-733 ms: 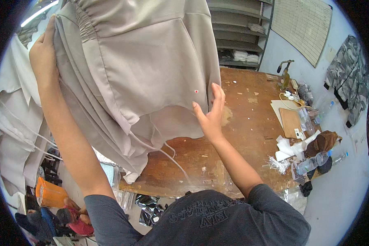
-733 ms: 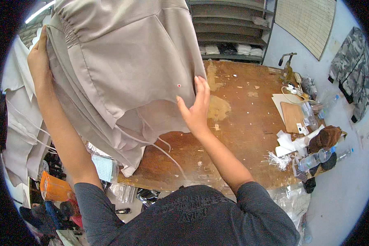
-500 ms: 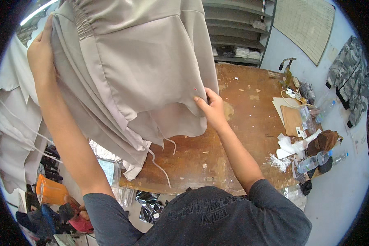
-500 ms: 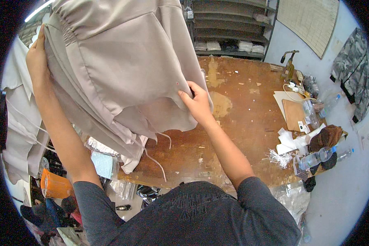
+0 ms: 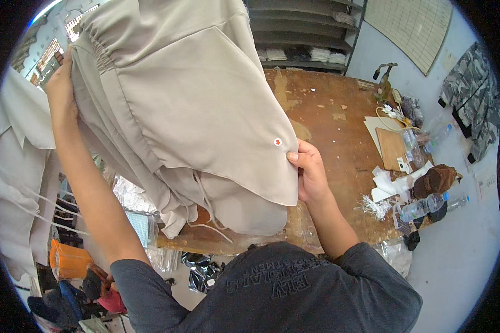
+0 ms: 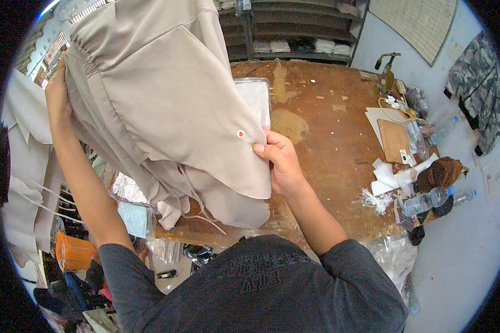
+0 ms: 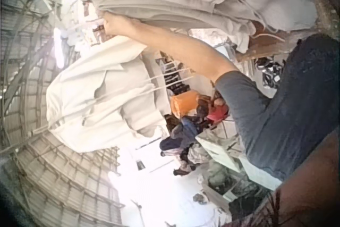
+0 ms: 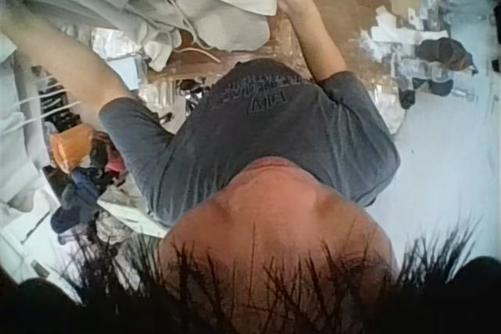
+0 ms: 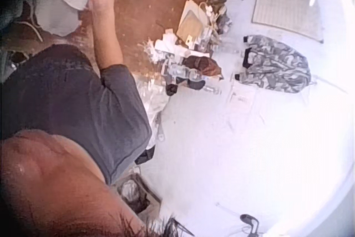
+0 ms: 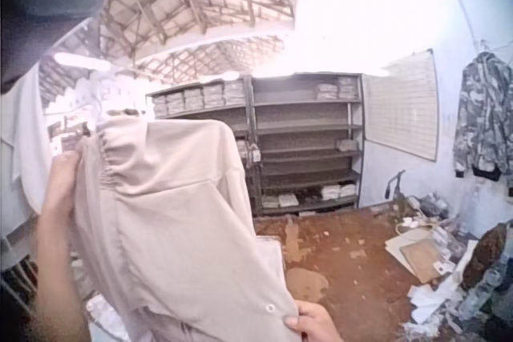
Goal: The person applies glue to a small area of a light-colored garment, smooths the fabric, and uses a toothbrush to spread the adhesive. They then lift and inspect the garment, handling it by hand throughout the process.
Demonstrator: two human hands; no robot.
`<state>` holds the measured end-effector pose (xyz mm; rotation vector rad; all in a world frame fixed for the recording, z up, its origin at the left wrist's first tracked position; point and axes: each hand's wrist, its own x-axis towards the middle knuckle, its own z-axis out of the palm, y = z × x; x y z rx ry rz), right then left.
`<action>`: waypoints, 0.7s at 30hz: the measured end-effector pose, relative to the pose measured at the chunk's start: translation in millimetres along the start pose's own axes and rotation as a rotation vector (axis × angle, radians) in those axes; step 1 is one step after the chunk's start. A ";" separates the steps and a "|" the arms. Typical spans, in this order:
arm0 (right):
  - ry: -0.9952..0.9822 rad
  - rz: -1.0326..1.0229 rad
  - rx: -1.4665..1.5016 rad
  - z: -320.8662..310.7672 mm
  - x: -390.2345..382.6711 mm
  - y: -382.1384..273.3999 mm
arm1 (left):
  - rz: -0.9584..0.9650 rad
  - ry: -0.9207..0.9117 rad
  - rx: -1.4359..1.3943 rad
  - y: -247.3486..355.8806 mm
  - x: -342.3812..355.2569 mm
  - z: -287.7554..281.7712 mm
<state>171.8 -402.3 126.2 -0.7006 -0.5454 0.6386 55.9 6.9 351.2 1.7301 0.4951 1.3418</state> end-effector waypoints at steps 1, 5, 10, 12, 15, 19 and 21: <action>-0.004 -0.006 0.023 0.6 -1.6 -0.8 | -0.034 -0.024 -0.038 -5.7 0.7 2.4; 0.012 -0.002 0.046 2.3 -4.0 -0.3 | -0.085 -0.040 0.018 -20.1 4.7 7.1; 0.038 0.006 0.040 1.3 -2.5 1.9 | -0.110 -0.065 -0.020 -25.9 7.6 12.5; 0.028 0.011 0.049 1.2 -1.0 2.9 | -0.044 -0.075 -0.024 -26.7 6.2 14.9; 0.089 0.014 0.032 2.0 1.7 5.8 | -0.058 -0.060 0.044 -28.1 0.5 18.4; 0.225 -0.142 -0.318 2.2 3.8 11.1 | -0.103 -0.123 0.015 -30.0 -9.3 22.4; 0.329 -0.161 -0.545 -0.4 4.4 10.7 | -0.076 -0.127 0.006 -30.6 -11.4 25.3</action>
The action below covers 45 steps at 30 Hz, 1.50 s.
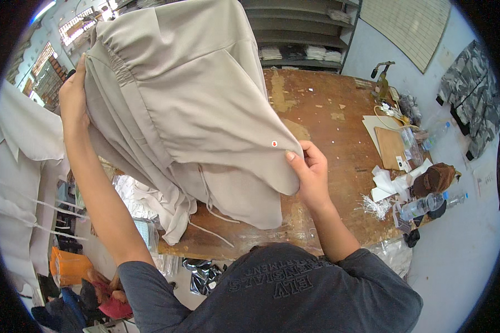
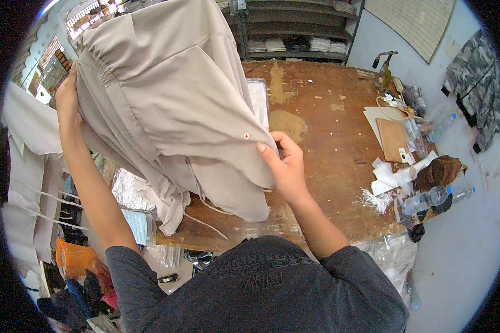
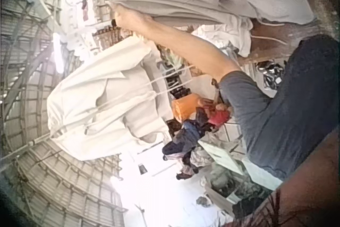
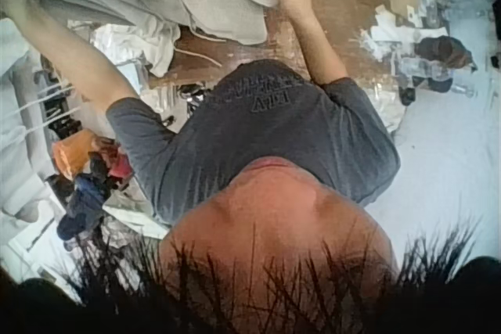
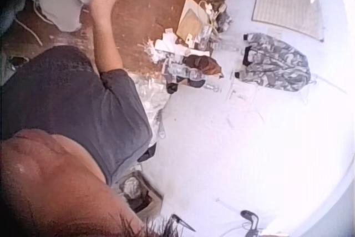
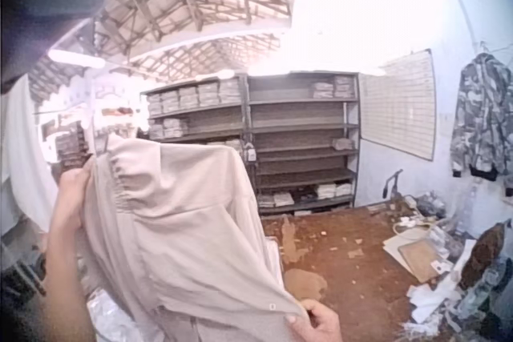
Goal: The person applies glue to a small area of a light-colored garment, smooths the fabric, and uses a toothbrush to spread the adhesive. They then lift and inspect the garment, handling it by hand throughout the process.
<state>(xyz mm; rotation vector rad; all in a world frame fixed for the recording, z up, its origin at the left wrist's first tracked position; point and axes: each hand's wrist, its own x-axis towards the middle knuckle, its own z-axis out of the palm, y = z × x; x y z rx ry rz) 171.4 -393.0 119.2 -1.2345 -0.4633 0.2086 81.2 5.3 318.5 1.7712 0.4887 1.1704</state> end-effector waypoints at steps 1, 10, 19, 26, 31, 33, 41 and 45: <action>-0.047 0.023 0.190 -1.0 0.7 0.5 | -0.024 -0.018 -0.040 -0.1 0.0 1.1; -0.146 0.067 0.546 -9.9 2.5 -13.9 | 0.005 -0.044 0.022 -2.1 11.4 0.4; -0.159 0.024 0.645 -4.0 -12.8 -27.1 | -0.037 -0.056 -0.055 -9.8 9.9 1.2; -0.173 0.019 0.653 -5.8 -16.7 -27.4 | -0.021 -0.047 0.020 -10.4 10.7 -1.3; -0.243 -0.038 0.627 -10.4 -15.9 -23.3 | -0.062 -0.055 -0.060 -9.1 8.4 -2.2; -0.243 -0.053 0.612 -10.5 -16.8 -22.7 | -0.039 -0.048 -0.044 -7.1 5.4 -2.9; -0.090 -0.585 -0.166 10.7 -15.9 -29.5 | -0.011 -0.040 -0.070 -1.5 -7.3 -1.2; -0.418 -0.658 -0.442 44.4 -23.5 -23.9 | 0.007 -0.001 -0.110 -0.5 -9.7 5.0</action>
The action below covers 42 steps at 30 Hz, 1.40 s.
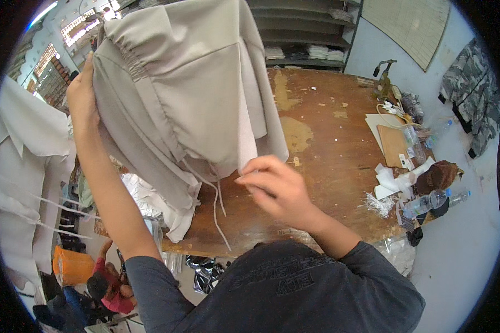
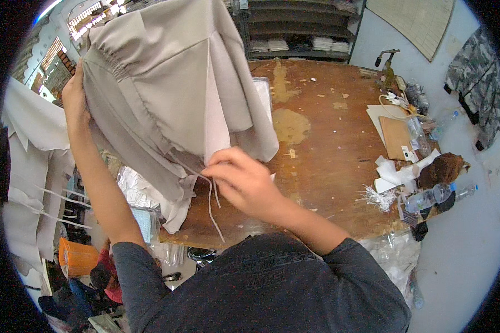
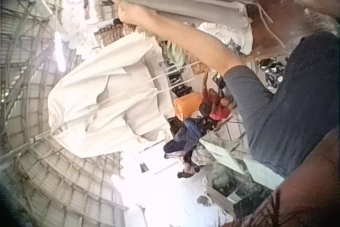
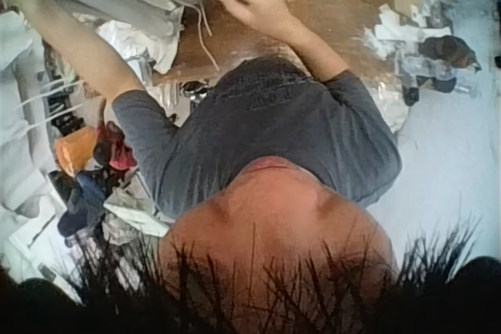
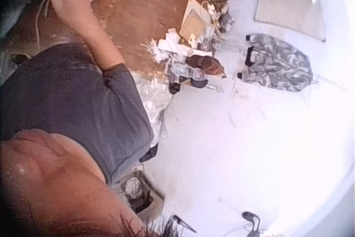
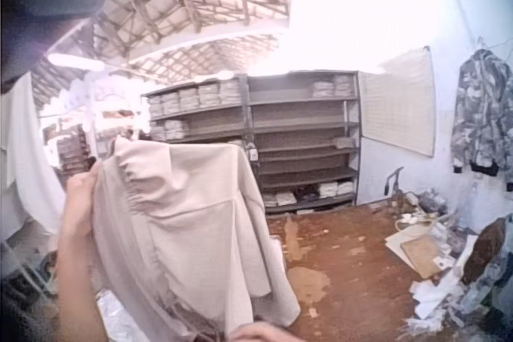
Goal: The person applies glue to a small area of a light-colored garment, smooths the fabric, and uses a toothbrush to spread the adhesive. They then lift and inspect the garment, handling it by hand throughout the process.
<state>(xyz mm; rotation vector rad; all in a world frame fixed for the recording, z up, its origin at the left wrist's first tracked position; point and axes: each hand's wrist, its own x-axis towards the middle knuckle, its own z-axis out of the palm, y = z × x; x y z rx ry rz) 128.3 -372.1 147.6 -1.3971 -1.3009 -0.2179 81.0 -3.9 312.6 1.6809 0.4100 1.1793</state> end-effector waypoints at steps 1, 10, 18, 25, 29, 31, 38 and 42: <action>-0.022 -0.085 -0.033 12.7 3.7 0.7 | 0.003 0.018 -0.014 0.7 -0.1 1.9; -0.105 -0.204 -0.202 57.9 3.9 3.3 | 0.004 0.062 -0.104 8.2 -1.9 5.2; -0.121 -0.151 -0.043 64.9 1.3 -7.0 | 0.001 0.051 -0.126 6.8 -5.6 1.7; -0.050 -0.133 -0.046 51.3 -8.2 -4.0 | 0.009 0.062 -0.106 10.7 -7.0 -3.2; 0.479 0.052 -0.158 5.3 -6.6 19.6 | 0.005 0.086 -0.095 16.5 -10.7 -13.5; 0.450 0.338 -0.210 -22.5 -6.1 34.2 | 0.036 0.073 -0.066 21.7 -14.4 -19.1; 0.373 0.198 -0.379 -25.5 -6.9 69.7 | 0.076 0.109 0.002 49.6 -21.0 -15.1; 0.370 0.227 -0.267 -6.0 -4.8 79.8 | 0.094 0.109 0.055 62.6 -22.3 -11.4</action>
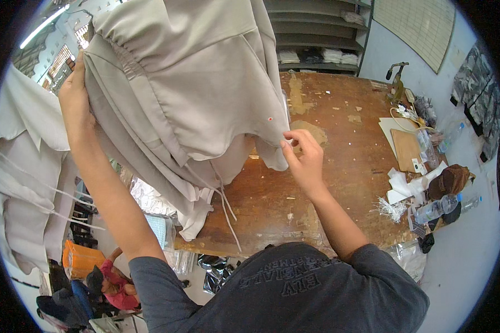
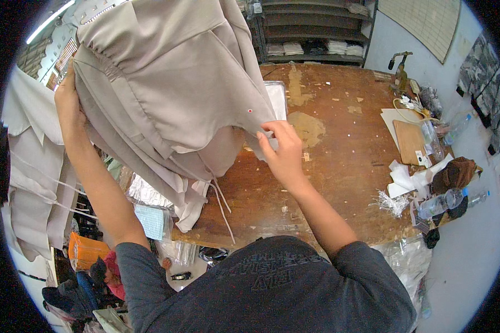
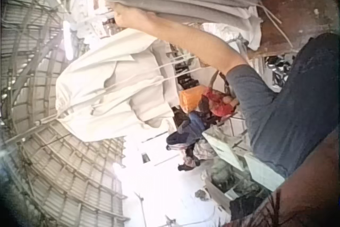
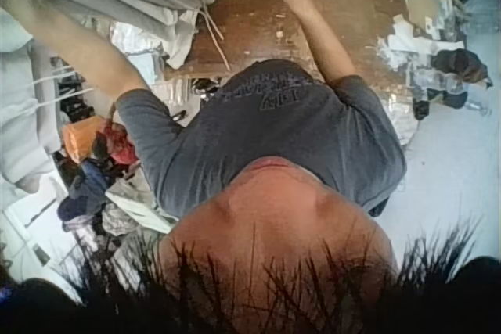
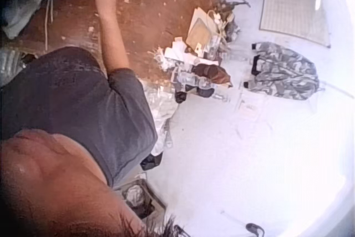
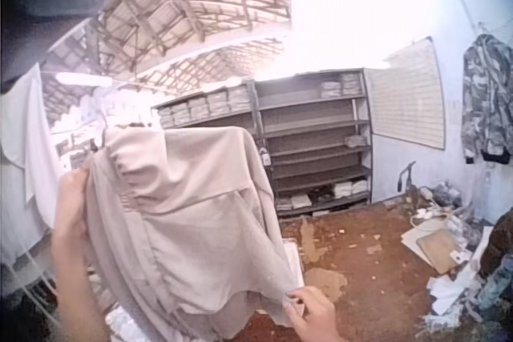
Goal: The person applies glue to a small area of a light-colored garment, smooths the fabric, and uses a toothbrush to spread the adhesive. They then lift and inspect the garment, handling it by hand throughout the process.
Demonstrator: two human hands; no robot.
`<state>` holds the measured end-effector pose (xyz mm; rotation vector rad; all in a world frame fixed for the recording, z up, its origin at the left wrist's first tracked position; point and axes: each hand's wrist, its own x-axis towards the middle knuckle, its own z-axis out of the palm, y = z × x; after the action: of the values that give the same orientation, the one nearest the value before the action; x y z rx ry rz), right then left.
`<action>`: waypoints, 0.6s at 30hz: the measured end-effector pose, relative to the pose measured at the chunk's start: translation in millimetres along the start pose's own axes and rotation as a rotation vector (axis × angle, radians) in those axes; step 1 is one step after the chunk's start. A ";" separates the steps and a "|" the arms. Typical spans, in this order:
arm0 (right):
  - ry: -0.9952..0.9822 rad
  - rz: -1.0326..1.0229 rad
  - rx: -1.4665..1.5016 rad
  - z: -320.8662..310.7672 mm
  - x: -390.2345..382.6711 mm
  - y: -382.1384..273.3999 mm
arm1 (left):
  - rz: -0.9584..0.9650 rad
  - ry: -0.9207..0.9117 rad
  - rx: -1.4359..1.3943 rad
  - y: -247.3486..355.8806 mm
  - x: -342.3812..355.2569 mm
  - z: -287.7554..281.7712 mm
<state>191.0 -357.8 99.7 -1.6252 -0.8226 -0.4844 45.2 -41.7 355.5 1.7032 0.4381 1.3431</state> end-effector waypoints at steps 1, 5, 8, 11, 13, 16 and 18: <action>-0.003 0.010 0.025 5.3 0.4 1.2 | 0.001 -0.003 -0.012 1.9 0.2 0.5; 0.114 -0.068 0.048 22.1 10.1 7.7 | 0.012 -0.017 -0.011 6.2 1.6 2.8; 0.215 -0.071 0.038 27.7 17.5 11.6 | -0.005 -0.002 0.003 9.5 1.8 4.9; 0.233 -0.049 0.030 30.0 21.3 14.6 | 0.022 -0.019 -0.050 14.2 1.1 6.9; 0.241 -0.007 0.039 30.9 23.8 16.5 | 0.094 -0.027 -0.044 17.0 0.4 9.3; 0.260 0.023 0.061 32.3 29.5 19.3 | 0.115 -0.031 -0.051 22.4 -0.5 11.4; 0.283 -0.021 0.058 33.6 33.1 20.6 | 0.103 -0.030 -0.036 25.9 -1.2 12.0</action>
<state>223.9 -318.3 101.7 -1.4549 -0.6360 -0.6824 49.4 -61.5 375.6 1.7338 0.3106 1.3883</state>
